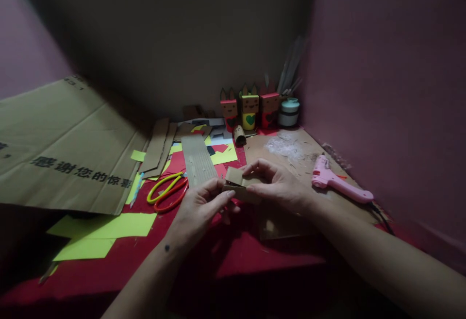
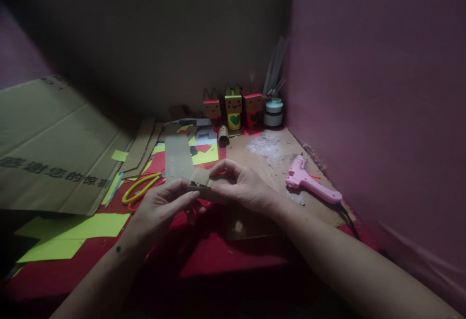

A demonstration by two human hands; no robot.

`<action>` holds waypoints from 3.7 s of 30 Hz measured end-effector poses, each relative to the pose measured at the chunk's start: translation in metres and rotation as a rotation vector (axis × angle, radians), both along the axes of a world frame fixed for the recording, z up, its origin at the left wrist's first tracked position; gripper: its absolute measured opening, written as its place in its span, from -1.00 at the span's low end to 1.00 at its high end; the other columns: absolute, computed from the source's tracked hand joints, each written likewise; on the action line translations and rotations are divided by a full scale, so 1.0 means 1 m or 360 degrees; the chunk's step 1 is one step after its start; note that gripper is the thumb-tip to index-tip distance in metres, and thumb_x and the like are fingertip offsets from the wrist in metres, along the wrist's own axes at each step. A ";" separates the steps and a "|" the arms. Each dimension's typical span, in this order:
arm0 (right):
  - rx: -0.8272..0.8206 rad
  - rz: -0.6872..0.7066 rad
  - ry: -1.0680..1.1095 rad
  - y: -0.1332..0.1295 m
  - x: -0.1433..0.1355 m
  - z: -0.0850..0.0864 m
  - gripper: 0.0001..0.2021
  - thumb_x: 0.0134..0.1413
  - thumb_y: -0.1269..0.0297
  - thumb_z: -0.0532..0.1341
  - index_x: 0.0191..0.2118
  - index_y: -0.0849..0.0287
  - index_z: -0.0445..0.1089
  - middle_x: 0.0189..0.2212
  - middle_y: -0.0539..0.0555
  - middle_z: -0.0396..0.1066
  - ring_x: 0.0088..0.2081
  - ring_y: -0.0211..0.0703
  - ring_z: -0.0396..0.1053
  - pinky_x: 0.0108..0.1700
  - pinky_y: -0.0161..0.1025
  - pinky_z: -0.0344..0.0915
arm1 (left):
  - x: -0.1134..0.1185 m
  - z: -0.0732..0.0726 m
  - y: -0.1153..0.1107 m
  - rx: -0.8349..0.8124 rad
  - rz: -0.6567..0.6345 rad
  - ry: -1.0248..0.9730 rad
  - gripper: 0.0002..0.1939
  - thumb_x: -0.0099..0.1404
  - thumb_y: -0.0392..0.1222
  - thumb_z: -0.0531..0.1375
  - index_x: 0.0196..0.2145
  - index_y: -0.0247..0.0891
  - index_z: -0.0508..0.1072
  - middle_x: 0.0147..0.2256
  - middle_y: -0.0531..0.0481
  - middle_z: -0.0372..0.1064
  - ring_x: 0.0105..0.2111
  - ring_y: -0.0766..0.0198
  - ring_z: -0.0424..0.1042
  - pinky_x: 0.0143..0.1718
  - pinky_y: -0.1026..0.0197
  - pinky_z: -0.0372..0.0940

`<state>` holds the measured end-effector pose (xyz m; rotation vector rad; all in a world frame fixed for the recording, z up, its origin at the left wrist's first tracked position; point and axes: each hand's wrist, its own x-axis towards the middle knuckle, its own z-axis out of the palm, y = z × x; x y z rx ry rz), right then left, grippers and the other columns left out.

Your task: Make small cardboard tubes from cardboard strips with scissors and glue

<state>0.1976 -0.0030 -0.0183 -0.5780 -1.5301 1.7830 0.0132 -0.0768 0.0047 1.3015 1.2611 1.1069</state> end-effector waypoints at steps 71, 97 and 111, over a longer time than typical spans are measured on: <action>-0.0234 -0.0210 -0.0164 0.003 -0.008 -0.015 -0.68 0.03 0.12 0.31 -0.61 0.19 0.36 -0.79 -0.10 0.19 -0.76 -0.42 0.06 -0.72 -0.39 -0.05 | 0.005 -0.006 0.015 0.0089 0.0320 -0.0180 -0.75 0.25 -0.16 0.24 -0.20 -0.40 0.52 -0.52 -0.05 0.51 -0.55 0.27 0.48 -0.43 0.25 0.42; -0.0585 0.0509 0.0235 0.006 -0.012 -0.031 -0.68 -0.19 0.12 0.41 -0.34 0.24 0.46 -0.63 0.02 0.43 -0.61 -0.21 0.40 -0.52 -0.29 0.39 | 0.002 0.021 0.009 0.0483 -0.0480 -0.0104 -0.04 -0.09 -0.34 0.46 0.21 0.10 0.18 0.20 -0.17 0.19 -0.06 -0.03 0.48 -0.17 0.05 0.47; -0.0691 0.0468 0.0388 0.009 -0.013 -0.029 -0.65 -0.19 0.13 0.44 -0.37 0.30 0.43 -0.65 0.02 0.44 -0.66 -0.25 0.39 -0.53 -0.29 0.43 | 0.018 0.016 0.014 0.0390 -0.0342 -0.0313 -0.49 0.05 -0.27 0.39 -0.06 -0.11 0.33 -0.33 0.01 0.46 -0.47 0.19 0.50 -0.41 0.13 0.44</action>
